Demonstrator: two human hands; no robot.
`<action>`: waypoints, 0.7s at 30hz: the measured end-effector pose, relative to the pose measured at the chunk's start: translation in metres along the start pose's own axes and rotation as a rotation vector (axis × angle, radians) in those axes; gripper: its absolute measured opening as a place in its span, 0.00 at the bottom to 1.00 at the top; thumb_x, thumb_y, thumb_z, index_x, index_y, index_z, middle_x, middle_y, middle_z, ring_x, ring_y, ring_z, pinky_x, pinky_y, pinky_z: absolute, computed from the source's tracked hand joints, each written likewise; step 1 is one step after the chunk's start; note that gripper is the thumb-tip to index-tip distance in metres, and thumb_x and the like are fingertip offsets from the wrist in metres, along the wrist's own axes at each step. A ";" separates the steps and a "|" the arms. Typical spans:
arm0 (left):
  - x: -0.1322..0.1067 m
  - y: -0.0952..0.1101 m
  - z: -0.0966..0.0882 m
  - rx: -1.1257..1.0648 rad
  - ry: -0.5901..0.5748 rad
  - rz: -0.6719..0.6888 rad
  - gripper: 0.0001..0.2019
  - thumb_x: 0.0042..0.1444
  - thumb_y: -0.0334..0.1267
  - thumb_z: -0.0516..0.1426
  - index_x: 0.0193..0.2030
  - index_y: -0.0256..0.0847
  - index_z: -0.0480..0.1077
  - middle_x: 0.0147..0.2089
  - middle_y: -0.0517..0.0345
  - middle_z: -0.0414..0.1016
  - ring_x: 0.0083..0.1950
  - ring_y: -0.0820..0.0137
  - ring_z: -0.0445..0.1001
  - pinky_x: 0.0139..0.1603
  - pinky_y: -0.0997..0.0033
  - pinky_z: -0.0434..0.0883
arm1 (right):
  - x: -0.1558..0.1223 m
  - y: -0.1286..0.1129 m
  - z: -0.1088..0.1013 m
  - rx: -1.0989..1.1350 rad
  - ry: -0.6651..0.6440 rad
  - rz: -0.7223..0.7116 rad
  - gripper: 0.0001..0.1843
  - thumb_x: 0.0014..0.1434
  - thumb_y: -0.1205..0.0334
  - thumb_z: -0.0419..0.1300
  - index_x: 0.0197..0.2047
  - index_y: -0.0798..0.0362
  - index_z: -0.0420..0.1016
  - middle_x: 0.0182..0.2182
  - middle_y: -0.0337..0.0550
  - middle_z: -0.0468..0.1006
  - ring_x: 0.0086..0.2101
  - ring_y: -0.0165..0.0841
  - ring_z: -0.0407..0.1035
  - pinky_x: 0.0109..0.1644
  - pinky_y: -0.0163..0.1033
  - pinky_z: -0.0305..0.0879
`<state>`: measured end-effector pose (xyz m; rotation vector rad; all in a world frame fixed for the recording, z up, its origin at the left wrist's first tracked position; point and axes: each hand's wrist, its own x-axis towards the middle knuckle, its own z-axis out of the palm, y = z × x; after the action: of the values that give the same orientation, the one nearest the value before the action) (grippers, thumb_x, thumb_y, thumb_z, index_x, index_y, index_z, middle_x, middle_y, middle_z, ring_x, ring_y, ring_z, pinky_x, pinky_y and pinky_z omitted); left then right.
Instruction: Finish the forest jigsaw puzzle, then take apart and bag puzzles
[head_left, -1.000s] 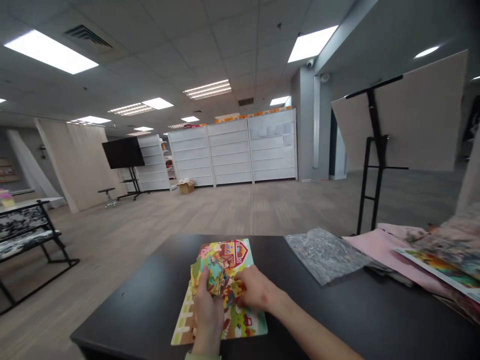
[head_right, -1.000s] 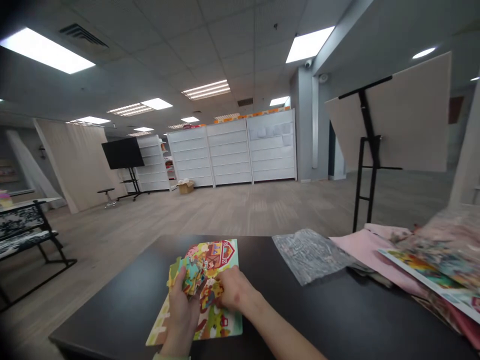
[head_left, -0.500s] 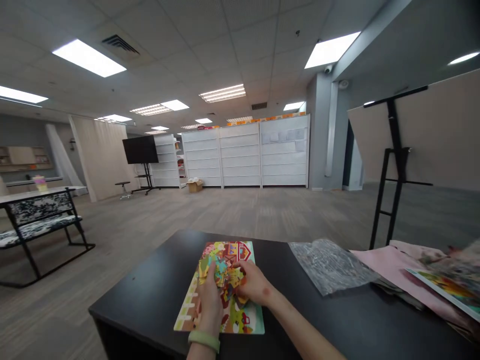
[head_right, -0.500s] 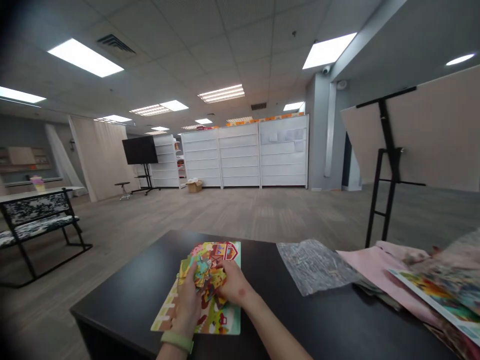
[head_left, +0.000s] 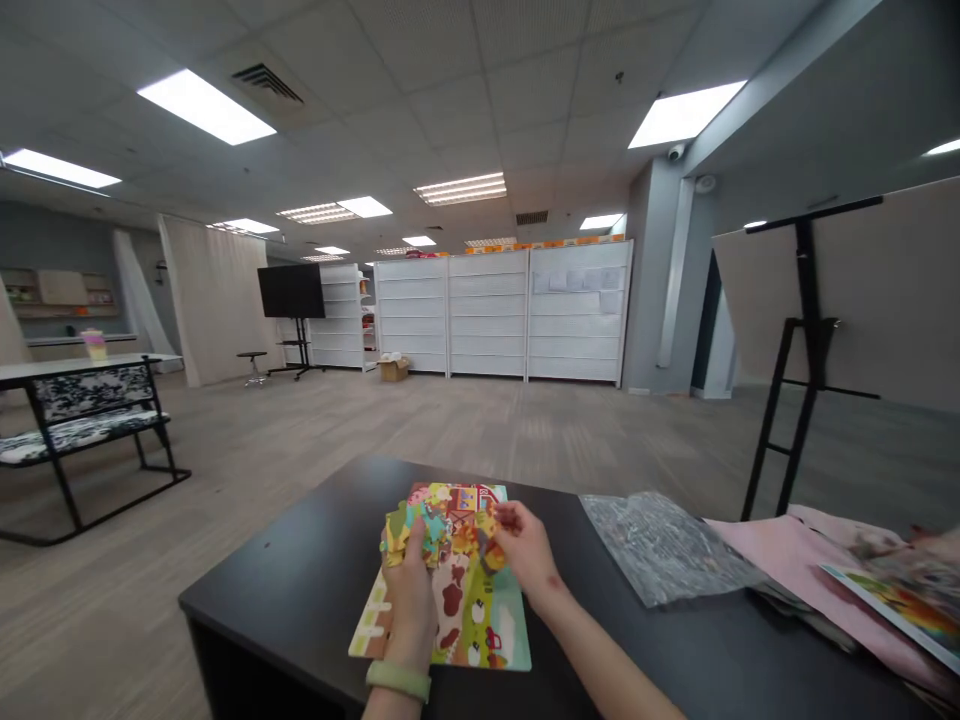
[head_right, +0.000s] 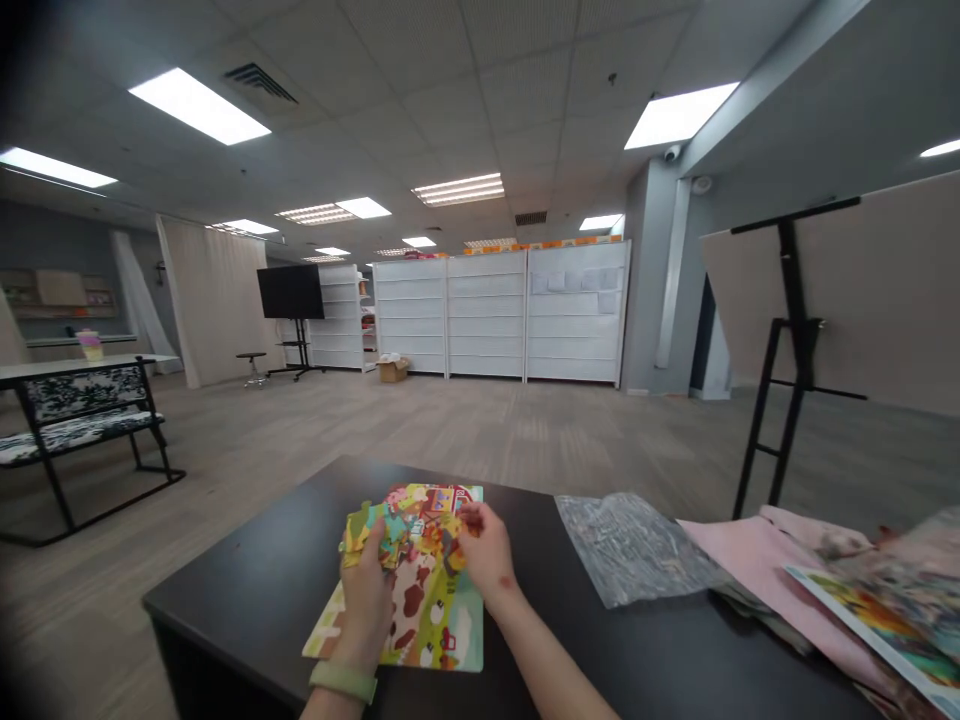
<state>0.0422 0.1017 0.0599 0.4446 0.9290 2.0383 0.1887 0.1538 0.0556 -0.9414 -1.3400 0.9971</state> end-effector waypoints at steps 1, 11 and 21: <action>-0.001 0.000 0.001 0.021 -0.025 0.011 0.23 0.52 0.39 0.70 0.53 0.42 0.72 0.43 0.54 0.82 0.41 0.64 0.83 0.45 0.67 0.78 | 0.003 -0.008 -0.013 0.032 0.021 -0.013 0.16 0.45 0.60 0.61 0.40 0.51 0.72 0.35 0.44 0.79 0.33 0.38 0.75 0.37 0.42 0.72; -0.057 -0.057 0.059 0.269 -0.600 -0.370 0.40 0.42 0.46 0.74 0.60 0.42 0.64 0.45 0.49 0.81 0.33 0.63 0.81 0.29 0.69 0.77 | -0.024 -0.021 -0.088 0.078 0.120 -0.050 0.17 0.49 0.58 0.63 0.43 0.51 0.74 0.39 0.45 0.81 0.42 0.40 0.76 0.51 0.47 0.72; -0.058 -0.081 0.072 0.585 -0.857 0.048 0.40 0.28 0.28 0.73 0.55 0.45 0.75 0.54 0.49 0.77 0.55 0.51 0.76 0.62 0.49 0.69 | -0.032 -0.010 -0.141 0.042 0.072 0.043 0.27 0.60 0.42 0.59 0.57 0.46 0.72 0.59 0.47 0.72 0.60 0.44 0.65 0.62 0.52 0.63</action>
<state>0.1640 0.1183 0.0481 1.5139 0.9260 1.3346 0.3307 0.1243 0.0518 -0.9692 -1.2390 1.0104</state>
